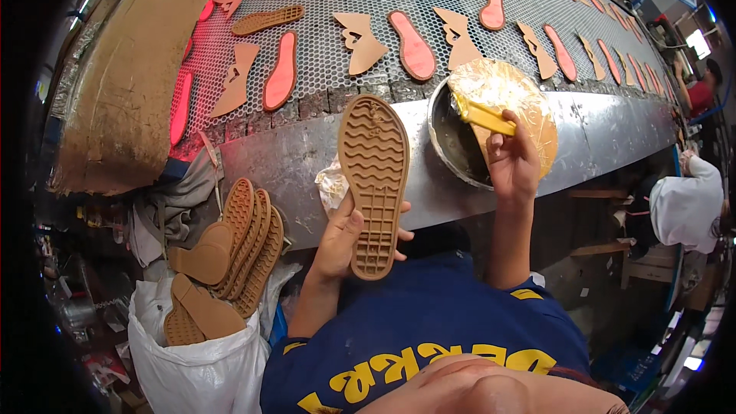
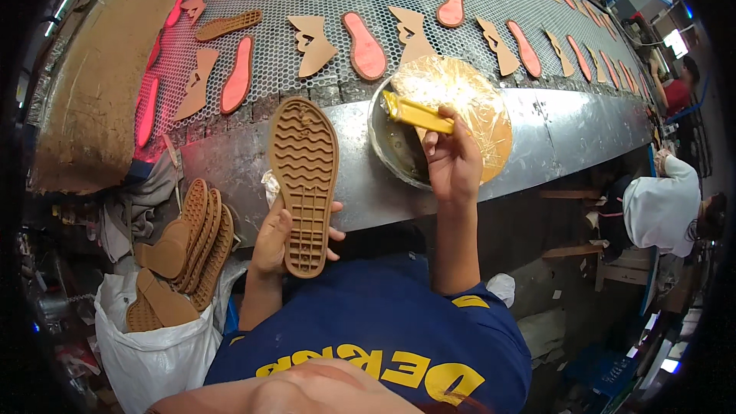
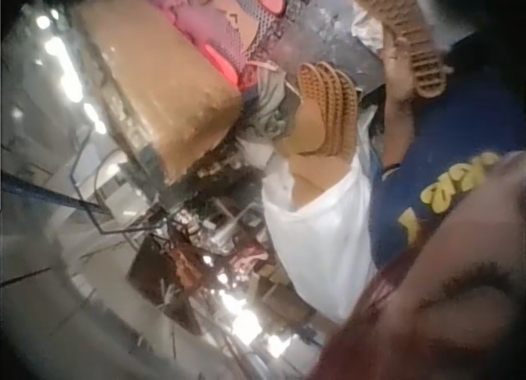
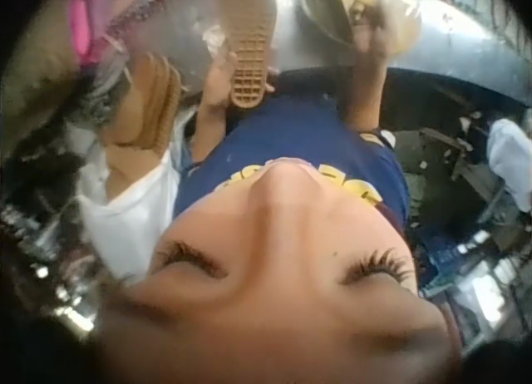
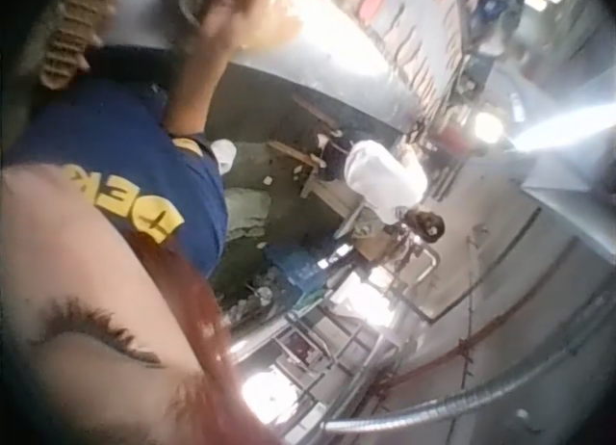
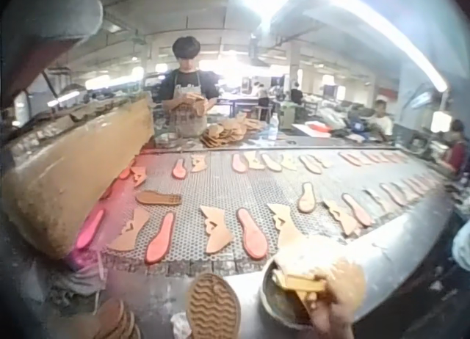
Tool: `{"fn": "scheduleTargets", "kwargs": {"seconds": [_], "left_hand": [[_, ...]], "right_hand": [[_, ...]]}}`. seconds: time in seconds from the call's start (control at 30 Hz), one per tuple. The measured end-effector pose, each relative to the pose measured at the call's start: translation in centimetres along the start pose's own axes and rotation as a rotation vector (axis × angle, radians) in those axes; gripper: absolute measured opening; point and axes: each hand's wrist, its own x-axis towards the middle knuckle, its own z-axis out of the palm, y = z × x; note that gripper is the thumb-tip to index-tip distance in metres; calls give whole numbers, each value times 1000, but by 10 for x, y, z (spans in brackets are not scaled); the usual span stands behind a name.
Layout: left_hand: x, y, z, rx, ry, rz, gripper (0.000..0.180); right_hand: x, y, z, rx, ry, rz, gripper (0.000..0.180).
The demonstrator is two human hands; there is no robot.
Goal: The person applies a liquid substance to the textured bottom of a shoe sole using a yellow brush. They repeatedly dip the brush into a container and spread the liquid across the sole's surface, occasionally wiping the sole with a cloth. The person handles multiple soles, moving them from a white sack to a metal mesh conveyor belt.
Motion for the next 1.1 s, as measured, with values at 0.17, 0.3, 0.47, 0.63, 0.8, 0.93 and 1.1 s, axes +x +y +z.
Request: {"fn": "scheduleTargets", "kwargs": {"seconds": [0.17, 0.3, 0.47, 0.63, 0.8, 0.93, 1.1], "left_hand": [[-1, -10, -3, -22, -4, -4, 57], [0, -11, 6, -37, 7, -41, 59], [1, -8, 16, 28, -44, -95, 64], [1, -7, 28, 28, -46, -113, 65], [5, -4, 36, 77, -47, -143, 66], [5, -4, 39, 103, -28, -137, 67], [8, -5, 41, 72, -22, -121, 69]], "right_hand": [[-7, 11, 38, 1, -63, -204, 34], [-25, 25, 58, -446, -199, -580, 41], [-38, 18, 71, -1000, -405, -771, 42], [-32, 17, 71, -1099, -421, -783, 37], [-30, 14, 67, -1136, -435, -794, 35], [-33, 12, 67, -1115, -491, -760, 33], [-36, 6, 62, -1024, -559, -624, 29]]}}
